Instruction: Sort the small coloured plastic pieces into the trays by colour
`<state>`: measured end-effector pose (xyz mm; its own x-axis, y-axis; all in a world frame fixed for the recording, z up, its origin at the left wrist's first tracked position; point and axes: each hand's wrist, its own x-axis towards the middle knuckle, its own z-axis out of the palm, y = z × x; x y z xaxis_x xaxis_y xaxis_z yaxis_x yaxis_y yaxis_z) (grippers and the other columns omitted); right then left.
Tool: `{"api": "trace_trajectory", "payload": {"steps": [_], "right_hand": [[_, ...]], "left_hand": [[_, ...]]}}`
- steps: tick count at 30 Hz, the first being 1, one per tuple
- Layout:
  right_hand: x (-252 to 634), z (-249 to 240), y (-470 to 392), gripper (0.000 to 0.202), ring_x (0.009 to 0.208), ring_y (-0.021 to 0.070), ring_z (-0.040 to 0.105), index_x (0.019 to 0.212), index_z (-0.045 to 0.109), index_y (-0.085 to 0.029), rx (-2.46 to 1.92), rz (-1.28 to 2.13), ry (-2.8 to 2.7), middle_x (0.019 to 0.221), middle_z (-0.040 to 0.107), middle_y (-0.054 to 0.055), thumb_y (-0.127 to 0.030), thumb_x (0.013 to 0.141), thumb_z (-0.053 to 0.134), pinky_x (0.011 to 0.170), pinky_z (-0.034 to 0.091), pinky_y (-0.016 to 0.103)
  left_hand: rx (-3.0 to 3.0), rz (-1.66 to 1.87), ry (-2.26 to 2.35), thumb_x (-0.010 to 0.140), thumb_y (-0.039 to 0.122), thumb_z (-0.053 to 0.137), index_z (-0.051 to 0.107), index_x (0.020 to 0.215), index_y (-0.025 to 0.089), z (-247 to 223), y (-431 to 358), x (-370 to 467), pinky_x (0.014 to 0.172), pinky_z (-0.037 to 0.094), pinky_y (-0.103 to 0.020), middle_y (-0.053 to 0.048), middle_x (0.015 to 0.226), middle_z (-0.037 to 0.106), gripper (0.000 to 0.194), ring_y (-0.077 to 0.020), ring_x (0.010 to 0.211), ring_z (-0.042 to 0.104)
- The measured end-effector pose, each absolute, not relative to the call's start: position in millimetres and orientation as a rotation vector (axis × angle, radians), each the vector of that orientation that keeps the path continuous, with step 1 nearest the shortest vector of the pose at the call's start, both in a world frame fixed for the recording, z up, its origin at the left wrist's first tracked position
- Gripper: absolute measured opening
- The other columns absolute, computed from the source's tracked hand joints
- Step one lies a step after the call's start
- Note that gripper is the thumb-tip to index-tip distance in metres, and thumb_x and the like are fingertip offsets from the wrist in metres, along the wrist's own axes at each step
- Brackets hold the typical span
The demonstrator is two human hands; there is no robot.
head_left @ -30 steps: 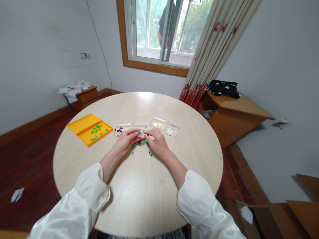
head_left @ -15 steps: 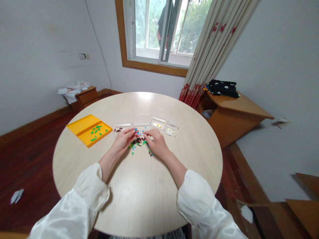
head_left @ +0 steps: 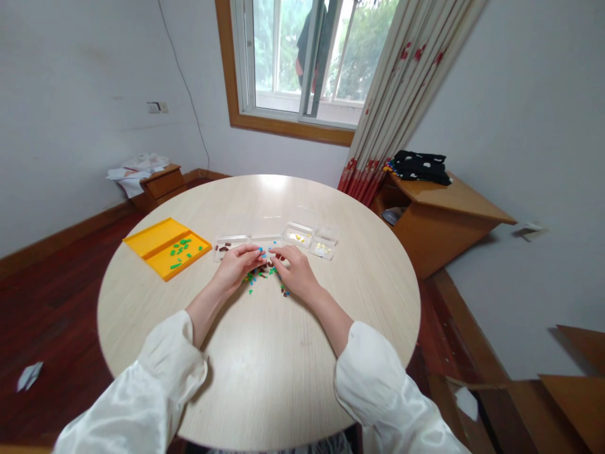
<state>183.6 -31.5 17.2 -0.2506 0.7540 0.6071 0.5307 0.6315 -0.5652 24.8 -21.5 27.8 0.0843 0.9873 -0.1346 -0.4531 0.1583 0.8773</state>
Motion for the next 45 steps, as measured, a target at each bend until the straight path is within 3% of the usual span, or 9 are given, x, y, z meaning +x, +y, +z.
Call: {"api": "trace_trajectory", "payload": {"steps": [11, 20, 25, 32, 36, 41, 43, 45], "right_hand": [[183, 18, -33, 0.025, 0.079, 0.0154, 0.055, 0.103, 0.066, -0.021, -0.982, 0.372, -1.981, 0.085, 0.065, 0.004, -0.013, 0.082, 0.055, 0.08, 0.044, 0.031], [183, 18, -35, 0.042, 0.078, 0.0143, 0.053, 0.126, 0.054, -0.021, -1.047, 0.496, -2.082, 0.085, 0.062, 0.003, -0.018, 0.084, 0.055, 0.077, 0.043, 0.029], [183, 21, -37, 0.048, 0.076, 0.0138, 0.052, 0.131, 0.048, -0.02, -1.074, 0.555, -2.121, 0.083, 0.061, 0.002, -0.016, 0.084, 0.055, 0.077, 0.042, 0.029], [182, 23, -37, 0.047, 0.073, 0.0131, 0.051, 0.131, 0.048, -0.019, -1.098, 0.553, -2.132, 0.081, 0.061, 0.002, -0.017, 0.085, 0.053, 0.074, 0.042, 0.027], [183, 20, -35, 0.046, 0.075, 0.0141, 0.053, 0.131, 0.047, -0.017, -1.146, 0.511, -2.11, 0.083, 0.062, 0.003, -0.019, 0.085, 0.052, 0.076, 0.043, 0.028], [185, 17, -31, 0.044, 0.081, 0.0162, 0.056, 0.132, 0.047, -0.015, -1.221, 0.447, -1.991, 0.087, 0.064, 0.006, -0.02, 0.088, 0.044, 0.081, 0.044, 0.031], [186, 16, -30, 0.044, 0.082, 0.0168, 0.056, 0.132, 0.047, -0.014, -1.244, 0.433, -1.94, 0.087, 0.064, 0.007, -0.02, 0.089, 0.042, 0.083, 0.044, 0.032], [187, 16, -29, 0.044, 0.084, 0.0172, 0.057, 0.131, 0.048, -0.015, -1.249, 0.415, -1.902, 0.088, 0.064, 0.007, -0.019, 0.089, 0.042, 0.084, 0.044, 0.032]], "left_hand": [[0.848, 1.227, 0.917, 0.046, 0.018, 0.081, 0.064, 0.068, 0.012, 25, -23, 28, 0.067, 0.052, -0.025, -0.002, 0.061, 0.067, 0.028, -0.0116, 0.057, 0.063], [0.754, 1.227, 0.907, 0.066, 0.01, 0.067, 0.069, 0.073, 0.009, 29, -21, 24, 0.064, 0.052, -0.021, -0.005, 0.065, 0.067, 0.007, -0.0105, 0.059, 0.063], [0.707, 1.218, 0.919, 0.071, 0.005, 0.059, 0.069, 0.078, 0.008, 31, -21, 23, 0.067, 0.053, -0.02, -0.008, 0.074, 0.07, 0.012, -0.0112, 0.063, 0.065], [0.606, 1.323, 0.851, 0.068, 0.008, 0.061, 0.064, 0.092, 0.007, 36, -24, 23, 0.085, 0.053, -0.03, -0.016, 0.094, 0.069, 0.024, -0.0203, 0.091, 0.066], [0.564, 1.357, 0.842, 0.069, 0.01, 0.061, 0.062, 0.094, 0.008, 36, -22, 22, 0.086, 0.053, -0.032, -0.016, 0.095, 0.069, 0.025, -0.022, 0.095, 0.065], [0.563, 1.501, 0.849, 0.07, 0.014, 0.061, 0.063, 0.081, 0.011, 33, -17, 19, 0.077, 0.053, -0.027, -0.01, 0.081, 0.069, 0.012, -0.0155, 0.078, 0.066], [0.553, 1.575, 0.871, 0.069, 0.014, 0.061, 0.062, 0.071, 0.012, 32, -15, 16, 0.065, 0.052, -0.021, -0.003, 0.064, 0.063, 0.003, -0.0092, 0.06, 0.06], [0.556, 1.633, 0.871, 0.067, 0.014, 0.061, 0.058, 0.061, 0.013, 31, -12, 14, 0.051, 0.045, -0.016, 0.003, 0.05, 0.052, 0.007, -0.0048, 0.046, 0.049]]}}
